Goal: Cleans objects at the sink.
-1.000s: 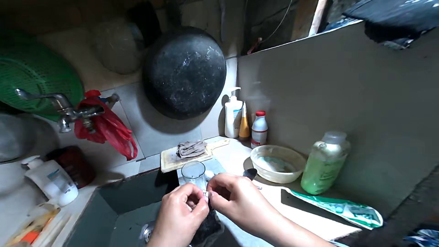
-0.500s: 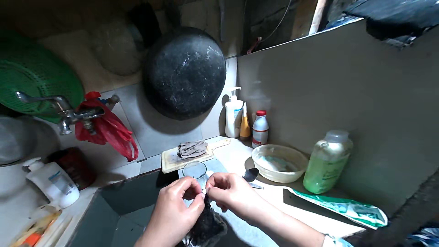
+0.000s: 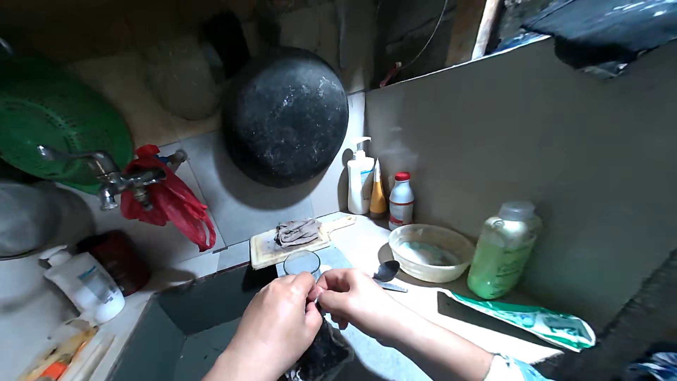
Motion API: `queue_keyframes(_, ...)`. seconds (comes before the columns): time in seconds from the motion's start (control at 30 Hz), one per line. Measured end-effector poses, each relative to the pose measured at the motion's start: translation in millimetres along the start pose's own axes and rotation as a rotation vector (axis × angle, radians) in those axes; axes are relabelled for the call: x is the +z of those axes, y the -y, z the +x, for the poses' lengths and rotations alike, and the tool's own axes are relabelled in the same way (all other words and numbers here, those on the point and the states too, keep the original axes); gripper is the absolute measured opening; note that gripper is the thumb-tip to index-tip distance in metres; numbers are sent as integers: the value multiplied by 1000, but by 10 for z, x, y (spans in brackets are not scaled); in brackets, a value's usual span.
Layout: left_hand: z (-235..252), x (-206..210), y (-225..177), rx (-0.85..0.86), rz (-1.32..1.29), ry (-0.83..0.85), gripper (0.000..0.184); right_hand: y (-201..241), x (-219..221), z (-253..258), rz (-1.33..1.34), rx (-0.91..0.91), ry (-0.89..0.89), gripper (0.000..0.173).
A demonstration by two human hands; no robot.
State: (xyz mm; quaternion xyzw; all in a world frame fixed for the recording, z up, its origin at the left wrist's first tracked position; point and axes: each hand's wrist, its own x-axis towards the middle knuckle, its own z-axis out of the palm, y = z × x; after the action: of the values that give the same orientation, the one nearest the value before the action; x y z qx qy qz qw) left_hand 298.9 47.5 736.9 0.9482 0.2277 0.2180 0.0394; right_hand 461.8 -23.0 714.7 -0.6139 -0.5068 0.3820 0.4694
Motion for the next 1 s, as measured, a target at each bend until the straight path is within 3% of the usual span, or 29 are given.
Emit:
queue_keyframes(0.2,20,-15,102,7,-185,26,13,-5,12,-30,-93,-94,18,13)
queue_keyframes(0.4,-70,73,239,73,-588,-59,9,-115,-33,-88,-274,-521,33,24)
queue_keyframes(0.57,-104,181,290,30,-704,-89,5,-185,42,-49,-400,-661,-63,22)
queue_keyframes(0.7,-158,279,317,9,-907,-94,5,-225,14,27,-431,-564,-102,21)
queue_keyframes(0.8,-184,230,325,11,-1030,-107,7,-215,-86,49,-290,-383,-91,21)
queue_keyframes(0.9,-188,197,335,-24,-930,-159,4,-158,-103,16,-79,-181,-28,15)
queue_keyframes(1.0,-182,166,261,11,-667,-190,15,-144,-80,4,34,-93,3,11)
